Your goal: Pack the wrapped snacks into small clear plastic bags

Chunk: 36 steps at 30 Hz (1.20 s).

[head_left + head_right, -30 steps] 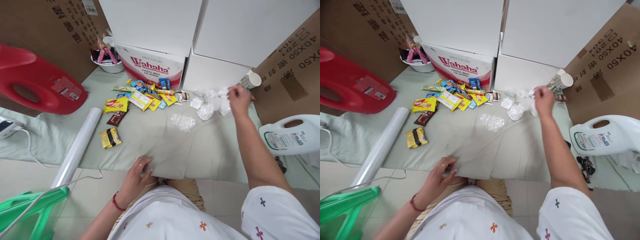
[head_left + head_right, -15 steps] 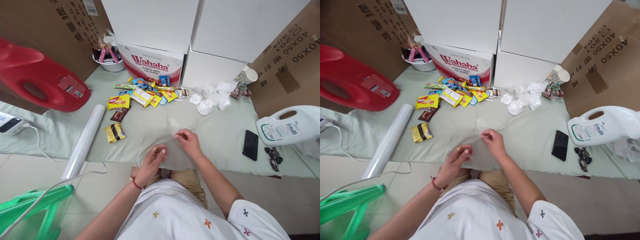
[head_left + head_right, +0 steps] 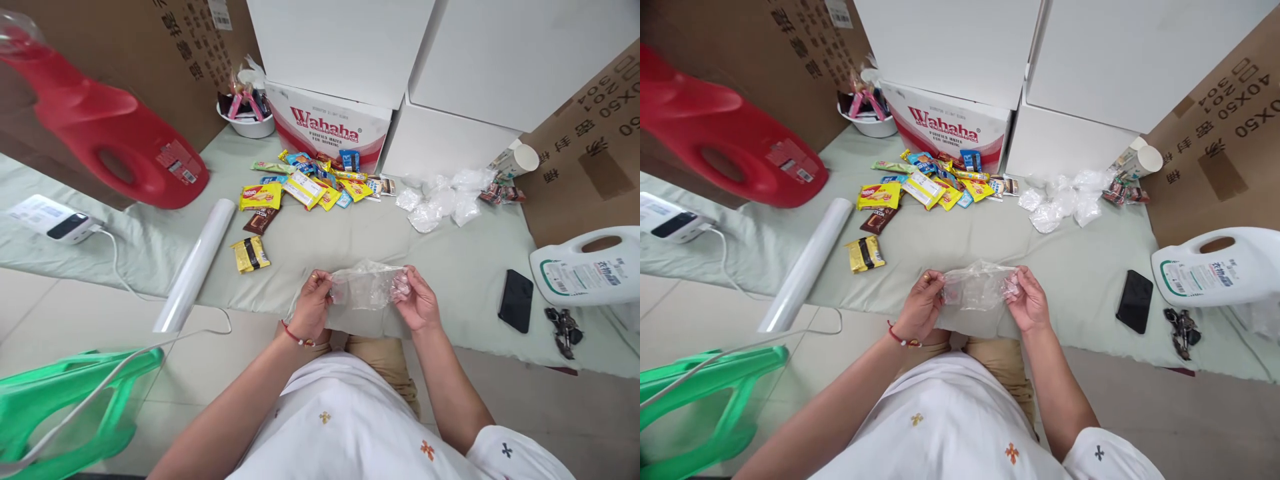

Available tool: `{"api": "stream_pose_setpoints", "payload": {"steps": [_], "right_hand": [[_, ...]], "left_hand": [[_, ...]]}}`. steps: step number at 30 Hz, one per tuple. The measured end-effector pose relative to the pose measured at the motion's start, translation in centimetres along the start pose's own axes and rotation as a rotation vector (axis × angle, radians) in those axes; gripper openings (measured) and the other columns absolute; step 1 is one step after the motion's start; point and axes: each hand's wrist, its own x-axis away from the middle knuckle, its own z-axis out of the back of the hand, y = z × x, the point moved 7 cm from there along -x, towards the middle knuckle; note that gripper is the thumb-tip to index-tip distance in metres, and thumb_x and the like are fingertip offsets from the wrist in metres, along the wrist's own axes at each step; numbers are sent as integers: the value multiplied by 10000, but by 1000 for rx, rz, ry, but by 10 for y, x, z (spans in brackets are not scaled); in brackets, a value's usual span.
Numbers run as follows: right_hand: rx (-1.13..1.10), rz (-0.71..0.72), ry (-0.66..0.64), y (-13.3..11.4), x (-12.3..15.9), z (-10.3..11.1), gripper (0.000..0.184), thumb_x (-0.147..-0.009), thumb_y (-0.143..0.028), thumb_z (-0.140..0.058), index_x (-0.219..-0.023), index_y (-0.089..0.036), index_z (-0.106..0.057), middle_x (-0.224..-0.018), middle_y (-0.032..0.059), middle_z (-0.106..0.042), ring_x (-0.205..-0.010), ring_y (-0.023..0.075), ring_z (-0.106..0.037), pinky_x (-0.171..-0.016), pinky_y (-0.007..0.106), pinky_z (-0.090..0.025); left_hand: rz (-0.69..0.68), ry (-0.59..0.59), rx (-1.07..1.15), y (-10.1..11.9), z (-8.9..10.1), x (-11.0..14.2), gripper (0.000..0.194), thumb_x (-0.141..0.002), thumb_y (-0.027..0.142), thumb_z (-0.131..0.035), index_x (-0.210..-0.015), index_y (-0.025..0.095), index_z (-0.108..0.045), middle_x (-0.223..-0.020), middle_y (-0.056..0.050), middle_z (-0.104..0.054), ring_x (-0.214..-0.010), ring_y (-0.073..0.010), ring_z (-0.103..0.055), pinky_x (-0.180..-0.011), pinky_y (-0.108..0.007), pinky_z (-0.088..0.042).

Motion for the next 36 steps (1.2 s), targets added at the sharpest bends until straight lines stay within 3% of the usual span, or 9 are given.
{"api": "stream_pose_setpoints", "payload": {"steps": [6,13,17,19,23,25,27,31,36], "right_hand": [[305,-78,142,1,1,47,395,-675,-483,-875,-794,-208,-618,-661,-55,-475,-527,79,-373,-439,203,-293],[513,49,207,-30,-22,59,358,-696,-496,-822,-813,-208,-642,-659,-52,-498,-558,92,-389,-487,214,-321],[529,-4,177,-28,-31,49,365,-669,-495,-825,-799,-211,-637,-611,-65,-449,-530,93,-352,-451,212,-291],[527,-10,158,-23,-29,43,363,-675,-498,-822,-803,-212,-638,-611,-64,-449,-529,94,-351,-444,212,-297],[508,-35,117,-13,-19,34,377,-693,-528,-820,-813,-217,-645,-600,-66,-429,-528,96,-356,-439,212,-299],[504,-36,109,-12,-15,33,383,-697,-540,-822,-818,-220,-649,-597,-65,-426,-528,98,-358,-438,215,-295],[502,-19,108,-15,-14,36,387,-693,-542,-825,-821,-222,-651,-599,-64,-432,-526,98,-356,-439,219,-298],[521,18,159,-24,-14,52,376,-683,-529,-817,-810,-220,-643,-606,-61,-441,-525,99,-358,-443,226,-292],[534,33,276,-23,-6,82,352,-693,-501,-786,-833,-218,-631,-650,-56,-461,-530,95,-364,-459,231,-287]], "left_hand": [[-159,-25,-212,28,12,-7,371,-771,500,-756,-814,223,-514,-629,85,-463,-500,-70,-405,-467,-183,-347],[-112,-380,-693,40,17,-22,284,-796,476,-713,-793,200,-648,-644,27,-551,-545,-115,-477,-503,-225,-386],[-583,58,-1071,89,44,-22,255,-839,357,-631,-994,179,-725,-948,-91,-644,-854,-239,-627,-802,-392,-538],[-829,76,-1206,98,28,-3,360,-885,331,-605,-1201,182,-695,-1188,-148,-640,-1133,-310,-611,-1021,-487,-482],[-1113,-519,-1417,56,-51,30,506,-965,313,-584,-1466,357,-529,-1542,-66,-525,-1482,-304,-397,-1272,-570,-141],[-1117,-543,-1442,40,-78,24,595,-951,351,-630,-1522,298,-472,-1515,-109,-558,-1494,-322,-381,-1268,-618,-76],[-1124,-547,-1437,29,-94,12,465,-953,323,-638,-1410,248,-594,-1228,-105,-726,-1376,-305,-513,-1257,-616,-148],[-1368,-528,-1322,35,-93,17,176,-995,226,-581,-1009,265,-753,-881,-12,-757,-1137,-206,-645,-1197,-479,-344],[-1594,-479,-1154,55,-46,61,273,-1012,179,-537,-1187,296,-711,-1092,3,-788,-1220,-180,-638,-1179,-425,-402]]}}
